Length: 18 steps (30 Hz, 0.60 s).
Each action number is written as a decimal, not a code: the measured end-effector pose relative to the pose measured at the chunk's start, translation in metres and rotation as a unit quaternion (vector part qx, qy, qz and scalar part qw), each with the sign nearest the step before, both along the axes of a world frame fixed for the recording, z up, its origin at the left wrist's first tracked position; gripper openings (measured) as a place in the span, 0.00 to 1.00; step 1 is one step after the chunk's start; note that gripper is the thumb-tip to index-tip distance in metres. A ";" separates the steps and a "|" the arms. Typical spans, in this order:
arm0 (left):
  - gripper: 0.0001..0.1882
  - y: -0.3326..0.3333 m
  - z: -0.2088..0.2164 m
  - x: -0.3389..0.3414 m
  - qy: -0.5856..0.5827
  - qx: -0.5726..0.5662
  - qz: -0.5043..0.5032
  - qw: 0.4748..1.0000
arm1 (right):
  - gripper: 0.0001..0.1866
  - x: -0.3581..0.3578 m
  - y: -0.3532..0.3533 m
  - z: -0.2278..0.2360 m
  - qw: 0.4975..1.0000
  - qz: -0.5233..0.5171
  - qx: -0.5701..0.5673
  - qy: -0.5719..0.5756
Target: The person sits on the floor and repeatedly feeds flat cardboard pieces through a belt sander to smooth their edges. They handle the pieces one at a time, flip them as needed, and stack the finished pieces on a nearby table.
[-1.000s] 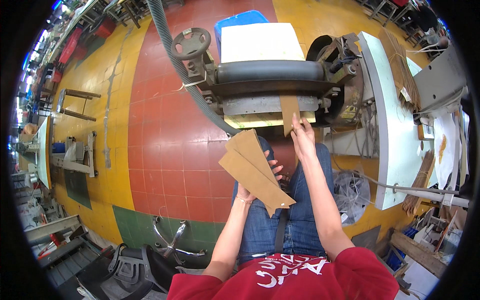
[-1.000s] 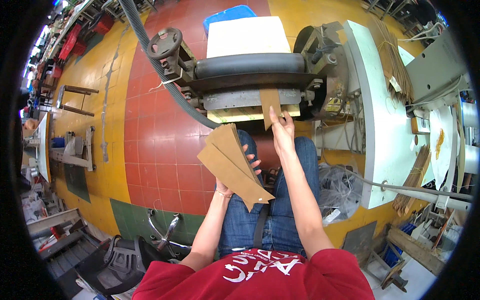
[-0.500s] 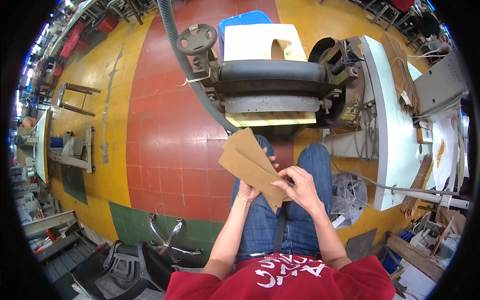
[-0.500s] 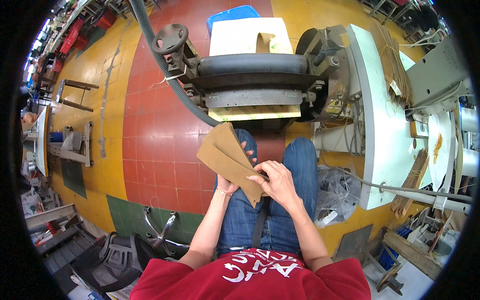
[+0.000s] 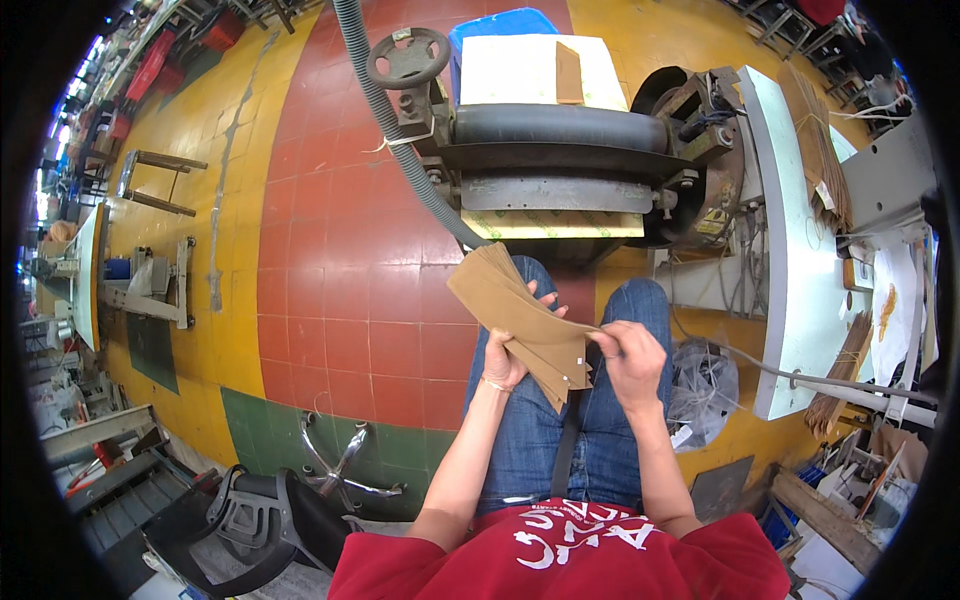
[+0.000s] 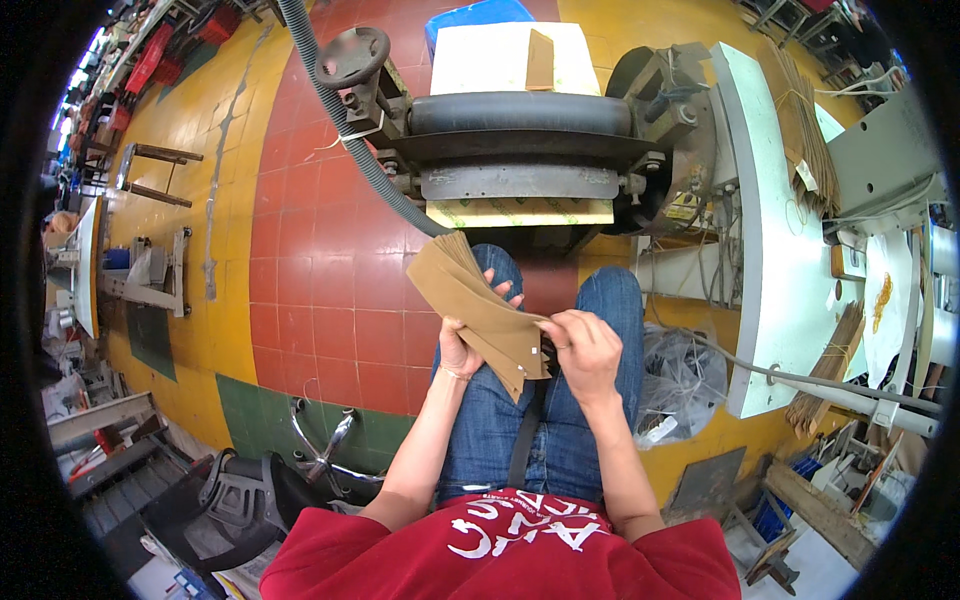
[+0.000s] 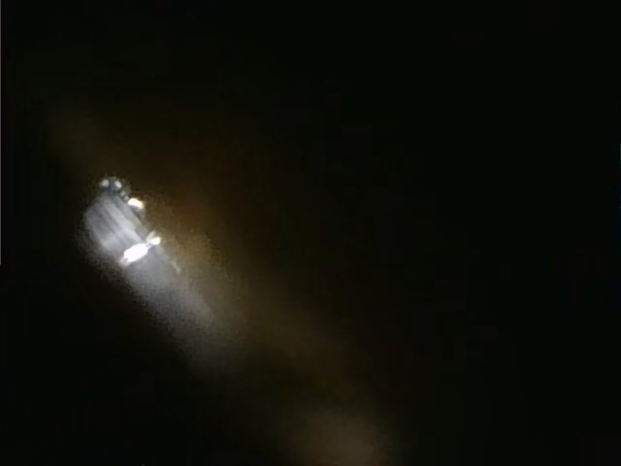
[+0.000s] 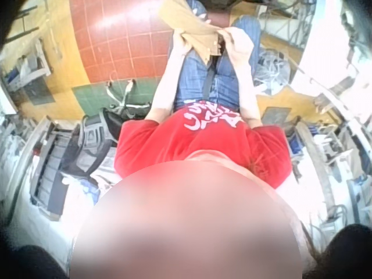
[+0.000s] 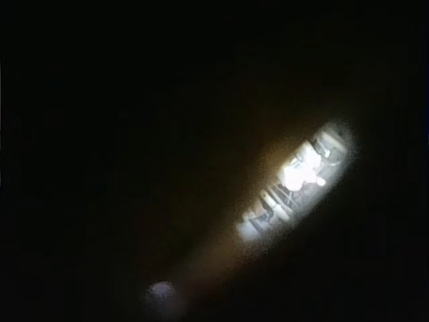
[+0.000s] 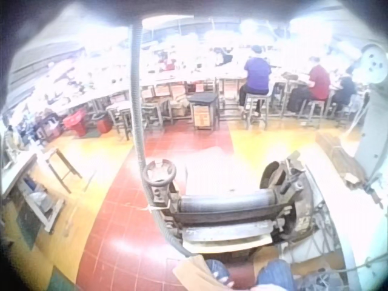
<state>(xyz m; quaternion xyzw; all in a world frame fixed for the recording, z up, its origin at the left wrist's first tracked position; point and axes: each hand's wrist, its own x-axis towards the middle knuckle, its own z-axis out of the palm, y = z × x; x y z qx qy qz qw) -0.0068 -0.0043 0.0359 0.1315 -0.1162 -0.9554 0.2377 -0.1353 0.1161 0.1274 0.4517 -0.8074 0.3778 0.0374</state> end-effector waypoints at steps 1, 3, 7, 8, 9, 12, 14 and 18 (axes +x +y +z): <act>0.43 -0.001 0.002 0.001 -0.007 0.025 0.012 1.000 | 0.10 -0.007 0.002 -0.003 0.999 0.014 -0.040 -0.026; 0.43 -0.004 0.005 0.002 -0.013 0.067 0.033 0.997 | 0.10 -0.020 -0.002 -0.017 0.976 -0.058 -0.104 -0.182; 0.43 -0.004 0.013 -0.001 -0.050 0.033 0.028 0.998 | 0.10 -0.056 -0.018 -0.056 0.880 -0.133 -0.056 -0.453; 0.44 -0.004 0.013 -0.002 -0.066 0.009 0.039 0.997 | 0.10 -0.055 -0.020 -0.066 0.861 -0.143 -0.081 -0.481; 0.44 -0.003 0.013 -0.003 -0.081 -0.015 0.054 0.995 | 0.10 -0.053 -0.019 -0.074 0.835 -0.173 -0.095 -0.513; 0.43 -0.004 0.011 -0.002 -0.050 0.032 -0.003 0.998 | 0.12 -0.047 -0.014 -0.086 0.784 -0.210 -0.119 -0.571; 0.43 -0.004 0.008 -0.001 -0.037 0.042 -0.009 0.998 | 0.14 -0.048 -0.019 -0.089 0.769 -0.198 -0.150 -0.589; 0.43 -0.004 0.006 -0.001 -0.042 0.026 -0.023 0.999 | 0.23 -0.080 -0.069 -0.090 0.792 -0.131 -0.273 -0.530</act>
